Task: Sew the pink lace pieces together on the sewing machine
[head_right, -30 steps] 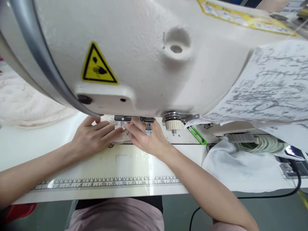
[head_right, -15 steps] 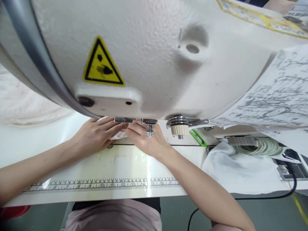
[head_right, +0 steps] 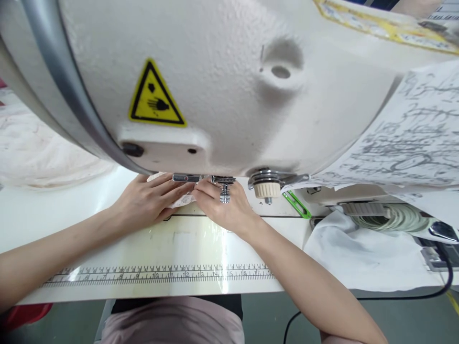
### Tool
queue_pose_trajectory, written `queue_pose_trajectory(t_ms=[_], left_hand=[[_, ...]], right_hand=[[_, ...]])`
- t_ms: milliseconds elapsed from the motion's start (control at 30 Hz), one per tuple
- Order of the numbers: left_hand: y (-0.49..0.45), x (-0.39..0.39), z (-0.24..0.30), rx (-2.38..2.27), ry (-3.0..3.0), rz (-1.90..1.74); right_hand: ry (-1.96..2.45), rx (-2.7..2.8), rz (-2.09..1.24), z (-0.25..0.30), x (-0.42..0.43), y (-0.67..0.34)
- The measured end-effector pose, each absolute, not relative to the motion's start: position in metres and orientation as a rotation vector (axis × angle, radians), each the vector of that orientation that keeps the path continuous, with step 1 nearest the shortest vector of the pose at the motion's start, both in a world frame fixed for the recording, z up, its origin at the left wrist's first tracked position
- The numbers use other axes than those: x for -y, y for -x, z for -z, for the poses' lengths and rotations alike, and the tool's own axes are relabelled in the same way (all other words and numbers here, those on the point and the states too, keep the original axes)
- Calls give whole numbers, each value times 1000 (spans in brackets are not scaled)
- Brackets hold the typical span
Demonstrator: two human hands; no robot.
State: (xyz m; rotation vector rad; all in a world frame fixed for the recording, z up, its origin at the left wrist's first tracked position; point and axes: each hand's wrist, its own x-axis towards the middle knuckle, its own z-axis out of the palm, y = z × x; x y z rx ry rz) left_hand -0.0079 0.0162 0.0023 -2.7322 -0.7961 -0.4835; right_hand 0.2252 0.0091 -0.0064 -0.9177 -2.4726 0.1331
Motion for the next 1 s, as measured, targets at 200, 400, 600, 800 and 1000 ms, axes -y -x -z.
queue_pose_trajectory(t_ms=[200,400,600,800,1000], left_hand=[[7,-17,0,815,2737,455],[7,-17,0,856,2718,448],[10,-18,3,640,2734,602],[15,-22,1,635,2802,618],[16,-25,-4,669,2792,678]], right_hand=[[949,2401,-160,5,-9,-226],[978,2383,-102,3,-10,-224],[854,2496,166,12,-9,-226],[939,2572,197,6,-2,-220],[869,2575,372,2,-3,-212]])
